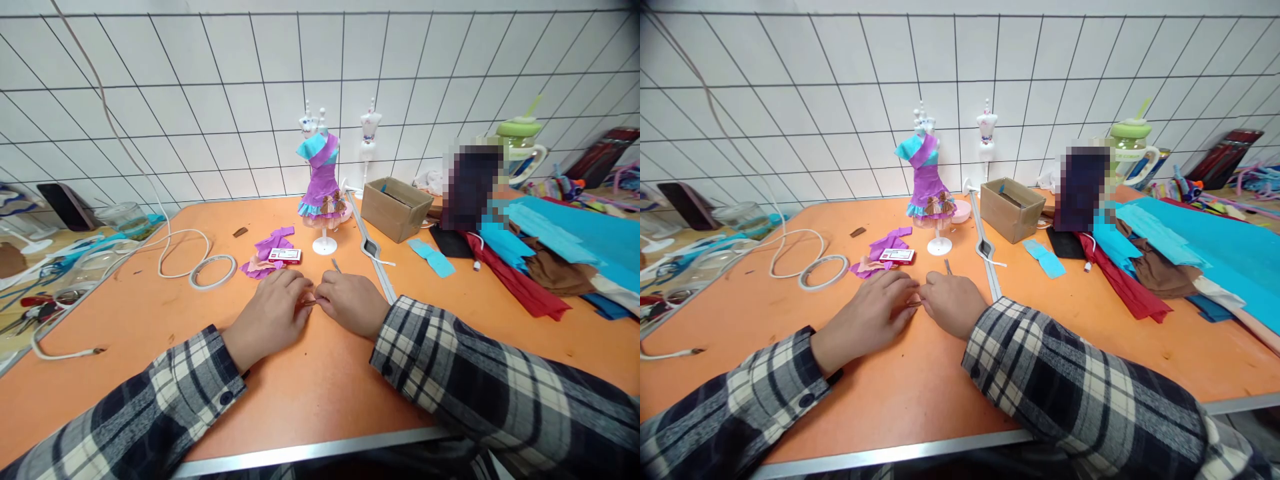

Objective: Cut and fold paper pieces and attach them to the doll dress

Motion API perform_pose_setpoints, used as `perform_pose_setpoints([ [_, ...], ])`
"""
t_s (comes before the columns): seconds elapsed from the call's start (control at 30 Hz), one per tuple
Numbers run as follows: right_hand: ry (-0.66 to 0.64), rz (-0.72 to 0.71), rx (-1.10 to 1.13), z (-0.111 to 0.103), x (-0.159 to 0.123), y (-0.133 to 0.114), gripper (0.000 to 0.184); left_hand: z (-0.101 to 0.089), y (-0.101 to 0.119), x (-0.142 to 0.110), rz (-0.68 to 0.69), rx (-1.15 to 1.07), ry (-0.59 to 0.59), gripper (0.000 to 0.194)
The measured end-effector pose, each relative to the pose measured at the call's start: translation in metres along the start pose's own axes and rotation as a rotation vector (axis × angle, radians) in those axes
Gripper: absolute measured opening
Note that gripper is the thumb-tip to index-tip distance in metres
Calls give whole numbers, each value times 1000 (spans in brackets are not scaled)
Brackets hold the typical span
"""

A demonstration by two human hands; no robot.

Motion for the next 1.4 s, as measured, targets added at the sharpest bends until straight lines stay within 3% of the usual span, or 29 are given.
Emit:
perform_pose_setpoints([
  [0.07,16,-18,-1,0,-1,1,27,0,-2,-2,5,-17,23,45],
  [0.27,10,-65,10,0,-1,-2,31,1,-4,-1,-18,3,62,16],
  [0.63,-44,-87,42,-3,-4,-4,31,2,-6,3,-38,-73,61,13],
  [0.83,11,-19,85,-6,-5,-2,23,3,-13,6,-71,-170,55,10],
  [0.97,20,-32,48,-8,-4,-2,26,0,-9,3,-22,-98,75,11],
  [1.1,19,-55,-12,-9,-6,-3,27,2,-5,0,13,-68,38,34],
  [1.2,15,-57,-14,-10,-8,-4,30,3,-6,1,-5,-47,32,19],
  [1.4,-6,-54,13,-9,-9,-5,30,-2,-4,1,28,0,78,17],
])
Point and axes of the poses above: each hand's wrist, its own x-axis towards the middle knuckle, its own z-axis out of the palm, y = z × x, the point moved 3 cm from there along x, towards the middle knuckle, and after that the axes turned 10 degrees about -y, right-handed, at the moved point
